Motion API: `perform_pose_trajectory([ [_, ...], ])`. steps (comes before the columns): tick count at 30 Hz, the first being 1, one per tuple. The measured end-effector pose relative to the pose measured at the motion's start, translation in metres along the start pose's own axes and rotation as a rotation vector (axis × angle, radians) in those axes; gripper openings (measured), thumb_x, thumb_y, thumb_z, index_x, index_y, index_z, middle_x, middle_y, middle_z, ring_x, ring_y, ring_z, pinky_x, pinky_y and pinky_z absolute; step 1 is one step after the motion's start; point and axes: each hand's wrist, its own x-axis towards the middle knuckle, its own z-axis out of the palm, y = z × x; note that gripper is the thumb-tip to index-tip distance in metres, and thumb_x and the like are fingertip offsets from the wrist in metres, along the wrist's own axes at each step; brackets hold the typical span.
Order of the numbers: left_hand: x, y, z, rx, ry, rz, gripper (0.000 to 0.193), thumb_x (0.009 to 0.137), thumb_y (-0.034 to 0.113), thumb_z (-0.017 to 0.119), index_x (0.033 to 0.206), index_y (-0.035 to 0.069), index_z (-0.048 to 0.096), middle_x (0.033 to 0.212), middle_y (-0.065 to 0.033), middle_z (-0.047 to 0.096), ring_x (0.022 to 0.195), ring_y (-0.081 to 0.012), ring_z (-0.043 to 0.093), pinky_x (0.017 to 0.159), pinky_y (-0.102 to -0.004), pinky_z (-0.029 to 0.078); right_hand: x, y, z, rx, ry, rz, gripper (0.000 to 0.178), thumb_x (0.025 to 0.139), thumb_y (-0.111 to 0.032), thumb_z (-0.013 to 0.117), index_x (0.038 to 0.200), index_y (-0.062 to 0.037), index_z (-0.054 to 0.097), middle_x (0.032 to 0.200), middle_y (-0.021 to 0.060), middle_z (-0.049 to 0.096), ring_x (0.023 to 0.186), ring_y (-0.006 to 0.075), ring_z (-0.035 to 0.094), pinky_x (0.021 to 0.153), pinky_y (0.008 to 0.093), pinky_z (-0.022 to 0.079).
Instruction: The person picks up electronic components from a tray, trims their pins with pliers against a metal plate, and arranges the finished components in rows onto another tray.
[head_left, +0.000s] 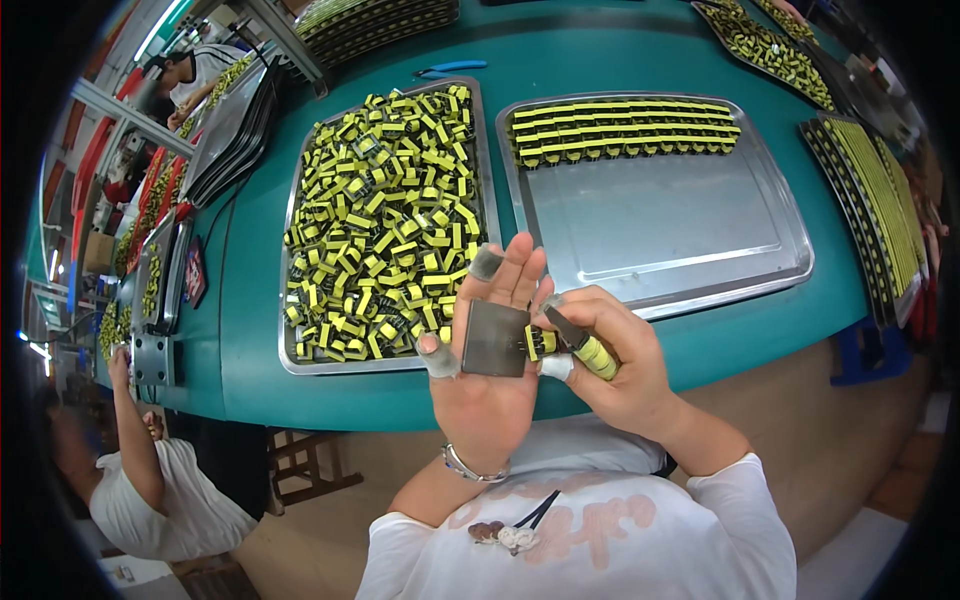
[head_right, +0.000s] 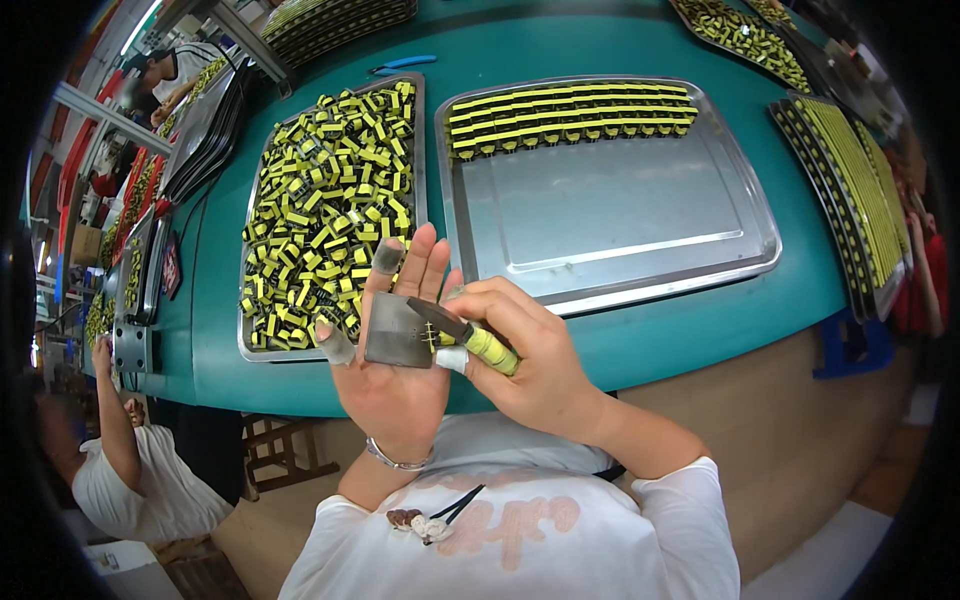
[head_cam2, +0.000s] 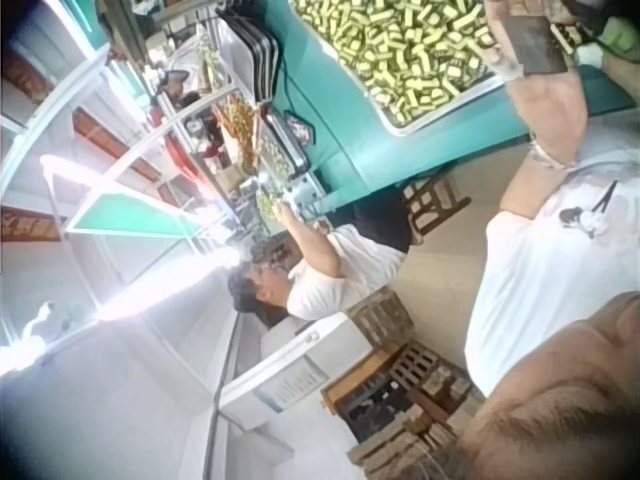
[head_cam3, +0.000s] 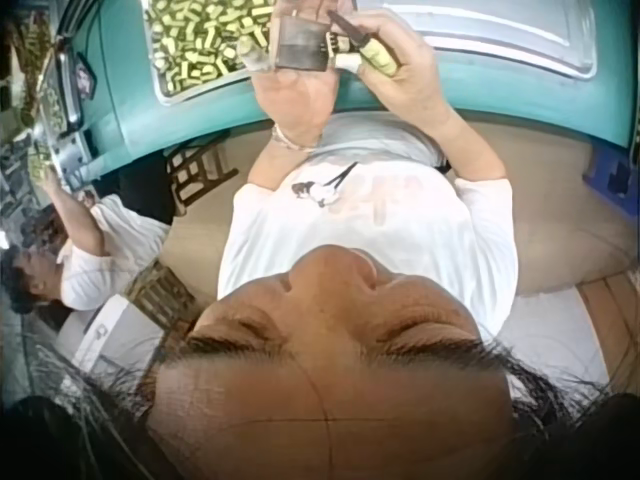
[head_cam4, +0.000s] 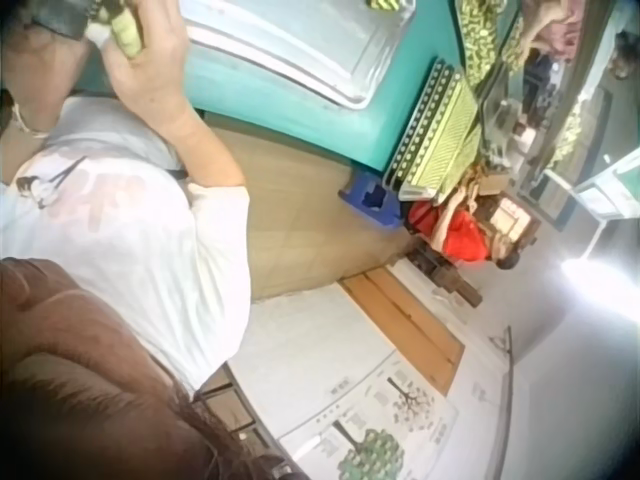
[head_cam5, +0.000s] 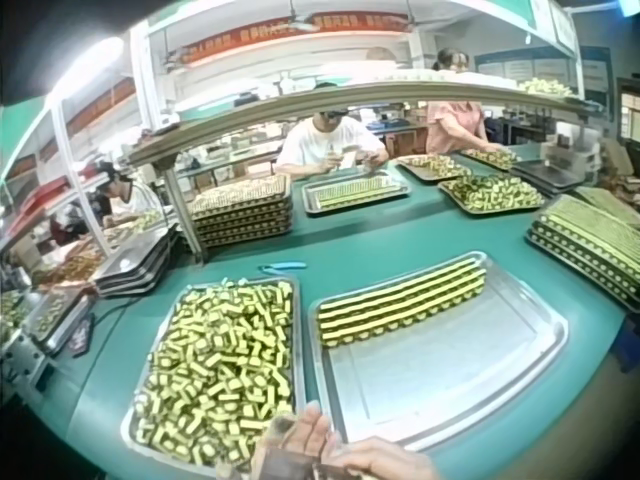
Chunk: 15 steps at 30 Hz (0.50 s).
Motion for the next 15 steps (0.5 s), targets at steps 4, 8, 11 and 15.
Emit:
perform_pose_trajectory([
  [4, 0.001, -0.001, 0.009, 0.138, 0.041, -0.006, 0.105, 0.076, 0.078, 0.046, 0.144, 0.001, 0.021, 0.151, -0.0202, 0.022, 0.140, -0.0310, 0.023, 0.117, -0.0413, 0.013, 0.003, -0.004, 0.000, -0.086, 0.022, -0.042, 0.036, 0.067, 0.006, 0.064, 0.103, -0.0009, 0.062, 0.099, 0.0132, 0.060, 0.086, 0.0234, 0.061, 0.075, 0.0305, 0.049],
  [8, -0.001, -0.005, 0.005, 0.241, -0.015, 0.032, 0.098, 0.081, 0.076, 0.040, 0.143, 0.002, 0.025, 0.149, -0.0228, 0.025, 0.139, -0.0341, 0.025, 0.116, -0.0434, 0.017, 0.003, -0.006, -0.001, -0.141, 0.022, -0.050, 0.040, 0.062, 0.007, 0.064, 0.101, -0.0018, 0.065, 0.095, 0.0122, 0.059, 0.080, 0.0230, 0.060, 0.068, 0.0303, 0.048],
  [11, -0.002, -0.004, 0.008, 0.311, -0.002, 0.022, 0.103, 0.079, 0.079, 0.036, 0.145, 0.002, 0.020, 0.150, -0.0221, 0.024, 0.139, -0.0337, 0.025, 0.116, -0.0429, 0.016, 0.001, -0.011, -0.002, -0.177, -0.002, -0.057, 0.042, 0.060, 0.008, 0.064, 0.101, -0.0027, 0.066, 0.092, 0.0113, 0.058, 0.076, 0.0222, 0.059, 0.066, 0.0298, 0.047],
  [15, -0.006, -0.004, 0.008, 0.506, -0.014, 0.017, 0.107, 0.077, 0.082, 0.033, 0.146, 0.002, 0.017, 0.151, -0.0215, 0.022, 0.140, -0.0326, 0.023, 0.116, -0.0427, 0.015, 0.001, -0.011, -0.001, -0.271, -0.021, -0.132, 0.045, 0.059, 0.007, 0.069, 0.102, -0.0066, 0.065, 0.090, 0.0085, 0.057, 0.070, 0.0236, 0.058, 0.059, 0.0316, 0.048],
])
